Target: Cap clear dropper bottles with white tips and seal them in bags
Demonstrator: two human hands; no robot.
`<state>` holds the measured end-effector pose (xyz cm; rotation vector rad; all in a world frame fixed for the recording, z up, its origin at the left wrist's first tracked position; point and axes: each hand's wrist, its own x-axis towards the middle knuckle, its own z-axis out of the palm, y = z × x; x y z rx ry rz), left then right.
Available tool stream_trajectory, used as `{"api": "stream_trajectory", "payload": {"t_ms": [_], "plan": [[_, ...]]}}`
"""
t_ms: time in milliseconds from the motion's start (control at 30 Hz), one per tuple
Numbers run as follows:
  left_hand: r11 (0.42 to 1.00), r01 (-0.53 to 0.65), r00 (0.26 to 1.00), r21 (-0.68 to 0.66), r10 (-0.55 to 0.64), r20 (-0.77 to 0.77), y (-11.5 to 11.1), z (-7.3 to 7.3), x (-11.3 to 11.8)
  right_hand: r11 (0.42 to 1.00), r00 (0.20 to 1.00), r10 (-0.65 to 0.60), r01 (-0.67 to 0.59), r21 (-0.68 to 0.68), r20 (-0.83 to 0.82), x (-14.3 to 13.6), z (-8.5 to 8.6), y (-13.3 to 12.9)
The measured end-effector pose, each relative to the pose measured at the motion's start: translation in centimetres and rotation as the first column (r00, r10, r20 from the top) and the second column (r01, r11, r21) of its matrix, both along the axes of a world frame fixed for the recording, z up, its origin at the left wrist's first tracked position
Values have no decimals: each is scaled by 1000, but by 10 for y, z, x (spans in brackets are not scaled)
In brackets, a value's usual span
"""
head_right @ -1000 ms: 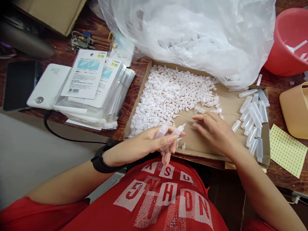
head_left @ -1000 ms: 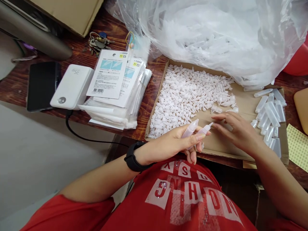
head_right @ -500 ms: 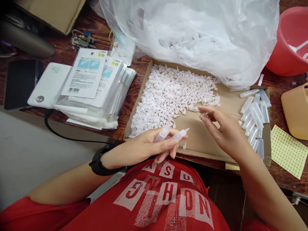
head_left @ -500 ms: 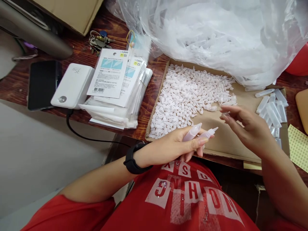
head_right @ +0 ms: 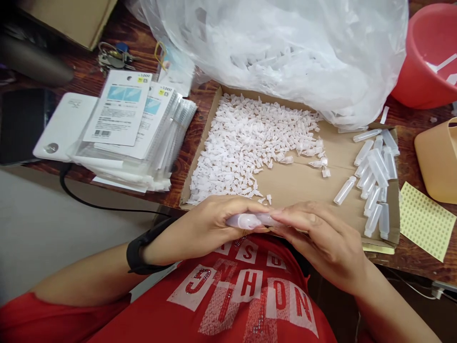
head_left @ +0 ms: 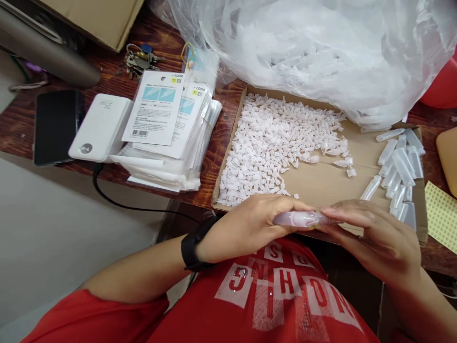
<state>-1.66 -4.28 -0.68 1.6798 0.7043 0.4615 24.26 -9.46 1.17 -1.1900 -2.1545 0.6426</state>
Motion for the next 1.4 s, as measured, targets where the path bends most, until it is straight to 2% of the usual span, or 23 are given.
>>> {"api": "stream_trajectory", "payload": {"t_ms": [100,167,200,267,400,500,667,800,900,933,1033,1100,1200,1267,1333,1400], "plan": [[965,37,999,260,-39,4,-4,-3,-4,994,997,-68,70,-89,24,-1,-5,-4],[936,51,998,347,-57,7,-6,-4,-6,978,998,-64,64,-198,3,1,-9,-7],[929,50,998,367,-57,8,-7,-4,-6,973,999,-47,42,-228,-14,2,-10,-8],[921,37,999,389,-45,11,-9,-4,-7,978,1000,-3,-2,-208,-21,5,-11,-9],[895,25,999,446,-39,23,-11,-4,-7,997,991,67,-62,-43,120,6,-8,-7],[883,23,1000,468,-30,7,-11,-4,-5,997,978,67,-73,27,198,5,-4,-3],[843,19,1000,537,-16,-10,-12,-3,-2,987,981,136,-123,-103,138,4,-3,-2],[817,25,1000,577,-11,-28,-13,-1,-1,988,973,151,-146,-42,172,3,-1,-3],[786,24,999,618,-2,-36,-13,0,-1,975,976,176,-155,-160,130,4,0,-2],[775,18,1000,631,1,-30,-12,1,-1,980,971,170,-149,-129,166,4,-1,-2],[745,0,1000,667,10,-12,-11,1,-1,972,929,153,-203,119,337,6,-4,0],[732,6,1000,682,6,-15,-10,0,-2,958,919,181,-246,150,352,5,-6,0],[733,23,1000,680,-6,-27,-10,-2,-3,979,951,201,-205,-7,234,1,-4,-2],[761,50,999,647,-25,-48,-11,-4,-4,972,974,191,-171,-163,120,-4,0,-2],[816,77,997,572,-48,-66,-10,-6,-4,930,987,159,-142,-338,23,-7,5,0],[896,80,996,436,-61,-58,-9,-6,0,875,995,98,-97,-473,-21,-8,9,6]]}}
